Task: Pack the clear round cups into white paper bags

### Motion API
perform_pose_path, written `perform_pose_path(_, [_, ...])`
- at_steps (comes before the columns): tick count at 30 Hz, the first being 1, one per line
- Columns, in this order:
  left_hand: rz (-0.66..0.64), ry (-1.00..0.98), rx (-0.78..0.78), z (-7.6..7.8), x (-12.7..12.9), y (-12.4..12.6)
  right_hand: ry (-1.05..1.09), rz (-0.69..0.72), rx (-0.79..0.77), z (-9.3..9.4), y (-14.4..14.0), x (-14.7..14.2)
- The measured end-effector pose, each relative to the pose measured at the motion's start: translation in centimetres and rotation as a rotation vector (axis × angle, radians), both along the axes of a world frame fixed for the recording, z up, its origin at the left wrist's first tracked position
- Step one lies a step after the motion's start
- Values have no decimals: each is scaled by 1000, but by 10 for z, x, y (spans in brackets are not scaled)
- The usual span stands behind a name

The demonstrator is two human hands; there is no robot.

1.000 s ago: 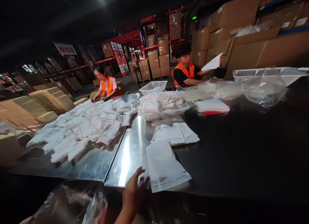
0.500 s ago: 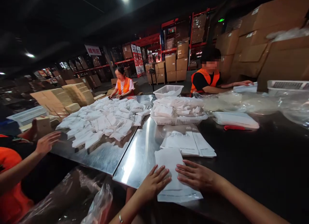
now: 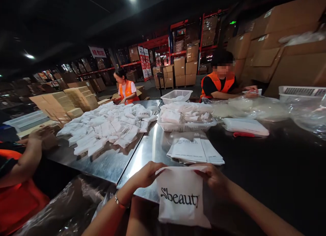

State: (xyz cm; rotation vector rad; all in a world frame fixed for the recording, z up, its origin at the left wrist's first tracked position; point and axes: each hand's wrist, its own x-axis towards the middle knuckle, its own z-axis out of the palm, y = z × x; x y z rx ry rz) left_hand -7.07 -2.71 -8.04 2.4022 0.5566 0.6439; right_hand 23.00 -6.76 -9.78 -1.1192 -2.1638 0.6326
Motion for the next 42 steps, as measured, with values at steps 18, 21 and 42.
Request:
perform_pose_path(18, [-169, 404, 480, -94, 12, -11, -557, 363, 551, -79, -10, 9])
perform_pose_path(21, [-202, 383, 403, -102, 13, -8, -515, 365, 475, -97, -4, 8])
perform_pose_path(42, [184, -80, -91, -128, 7, -49, -34, 138, 107, -131, -45, 31])
